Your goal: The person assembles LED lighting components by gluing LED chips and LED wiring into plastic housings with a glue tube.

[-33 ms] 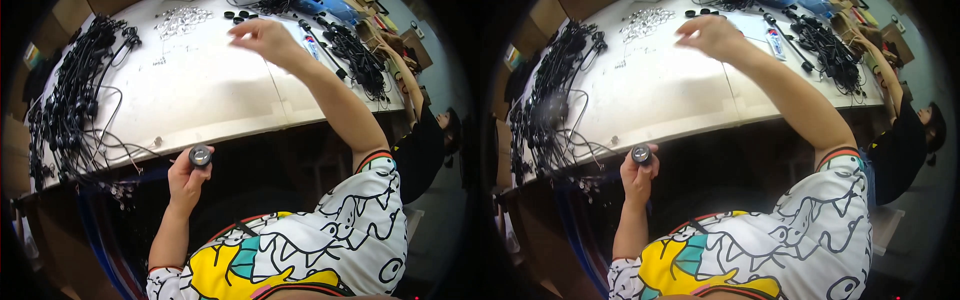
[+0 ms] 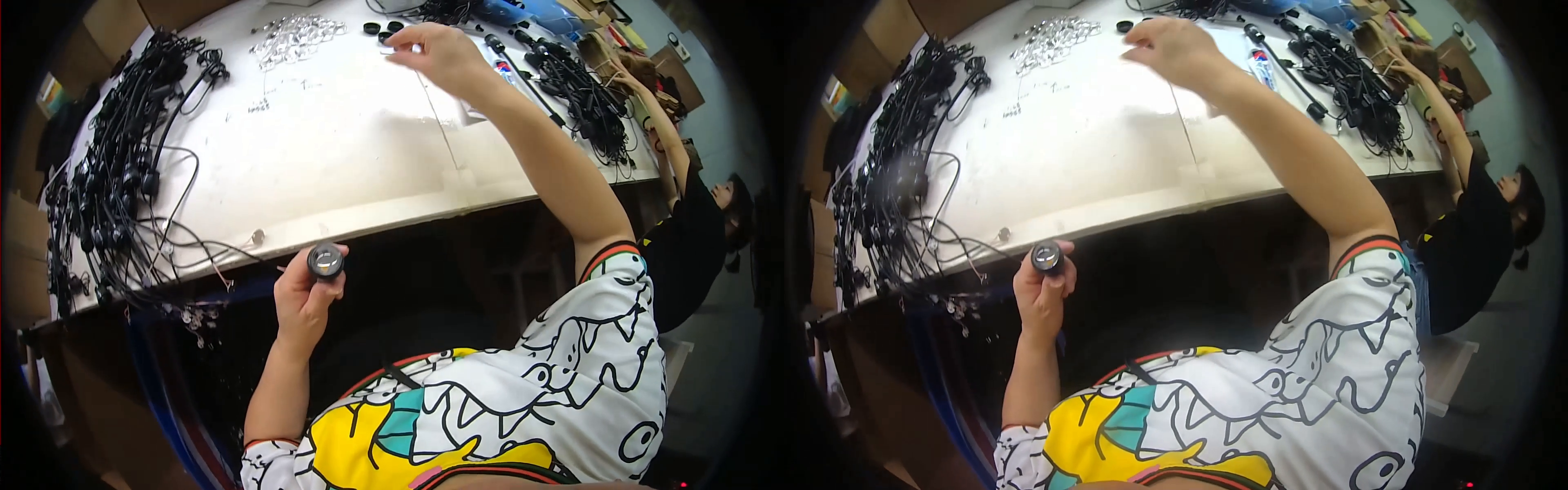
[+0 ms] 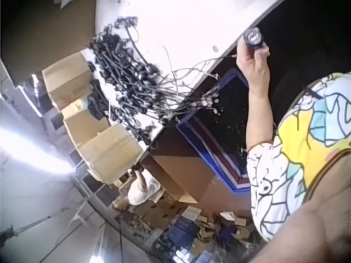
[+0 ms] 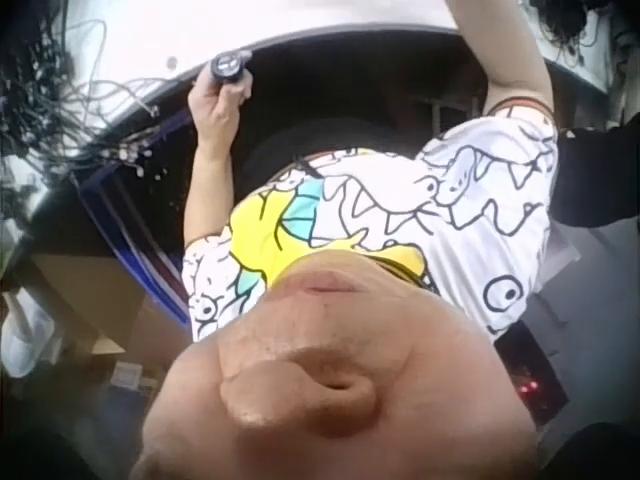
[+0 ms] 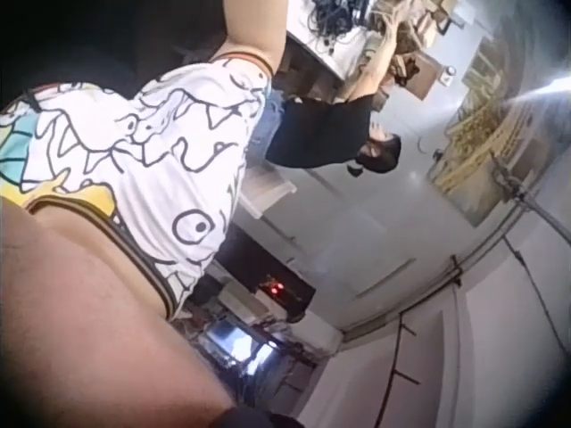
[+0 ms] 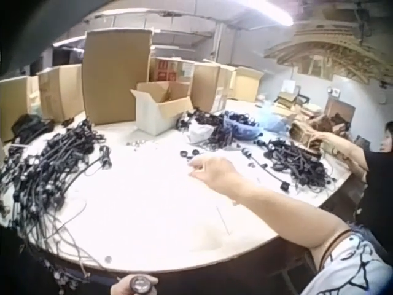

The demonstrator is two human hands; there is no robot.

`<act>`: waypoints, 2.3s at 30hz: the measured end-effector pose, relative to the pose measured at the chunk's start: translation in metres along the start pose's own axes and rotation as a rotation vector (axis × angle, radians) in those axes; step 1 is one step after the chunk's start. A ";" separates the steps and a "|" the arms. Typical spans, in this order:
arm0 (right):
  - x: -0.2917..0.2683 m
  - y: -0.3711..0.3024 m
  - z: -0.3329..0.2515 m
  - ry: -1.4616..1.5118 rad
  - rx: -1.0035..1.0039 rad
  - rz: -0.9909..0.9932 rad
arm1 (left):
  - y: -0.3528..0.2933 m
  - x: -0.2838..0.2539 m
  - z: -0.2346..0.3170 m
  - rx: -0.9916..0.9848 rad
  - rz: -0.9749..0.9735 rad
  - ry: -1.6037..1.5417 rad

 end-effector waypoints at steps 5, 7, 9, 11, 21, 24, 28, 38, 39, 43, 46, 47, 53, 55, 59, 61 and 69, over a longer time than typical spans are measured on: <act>0.016 0.040 0.091 -0.226 0.234 -0.060 | 0.002 0.003 -0.001 -0.008 -0.002 -0.002; 0.027 0.048 0.096 -0.266 0.236 -0.101 | 0.000 0.003 -0.002 -0.017 -0.051 -0.040; 0.032 0.051 0.099 -0.298 0.225 -0.141 | 0.000 0.001 -0.004 -0.032 -0.010 -0.031; 0.033 0.049 0.090 -0.244 0.186 -0.135 | 0.002 0.001 -0.007 -0.010 -0.026 -0.043; 0.012 -0.095 -0.114 0.543 -0.417 -0.425 | 0.001 0.011 -0.015 -0.115 -0.039 0.076; 0.014 -0.116 -0.121 0.564 -0.417 -0.432 | -0.002 0.021 -0.010 -0.112 -0.054 0.032; 0.012 -0.132 -0.128 0.515 -0.446 -0.430 | -0.009 0.028 -0.006 -0.094 -0.071 0.106; 0.018 -0.146 -0.126 0.313 -0.132 -0.553 | -0.017 0.030 0.004 -0.071 -0.056 0.211; 0.015 -0.144 -0.130 0.419 -0.178 -0.486 | -0.017 0.027 0.007 -0.050 -0.039 0.244; 0.003 -0.153 -0.137 0.393 -0.345 -0.496 | -0.015 0.039 0.020 0.041 -0.114 0.312; 0.010 -0.163 -0.123 0.349 -0.022 -0.632 | -0.019 0.043 0.011 -0.018 -0.130 0.252; 0.012 -0.160 -0.126 0.360 -0.038 -0.617 | -0.016 0.040 0.013 -0.010 -0.128 0.274; 0.013 -0.149 -0.131 0.214 -0.049 -0.664 | -0.016 0.033 0.028 0.143 -0.003 0.527; 0.006 -0.149 -0.134 0.342 -0.254 -0.452 | -0.017 0.027 0.024 0.047 0.030 0.432; -0.012 -0.141 -0.142 0.156 0.157 -0.718 | -0.007 0.043 0.028 0.144 -0.046 0.369; -0.004 -0.137 -0.142 0.290 0.073 -0.685 | -0.012 0.032 0.024 0.054 0.010 0.402; 0.010 -0.156 -0.140 0.310 -0.122 -0.713 | -0.029 0.039 0.031 0.189 0.007 0.483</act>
Point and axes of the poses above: each hand's wrist, its own y-axis towards the middle knuckle, its own x-axis out of the palm, z = x × y, the point moved 7 cm from there along y, towards the middle knuckle, and after that the axes turned 10 degrees about y, right-handed, at the moved point
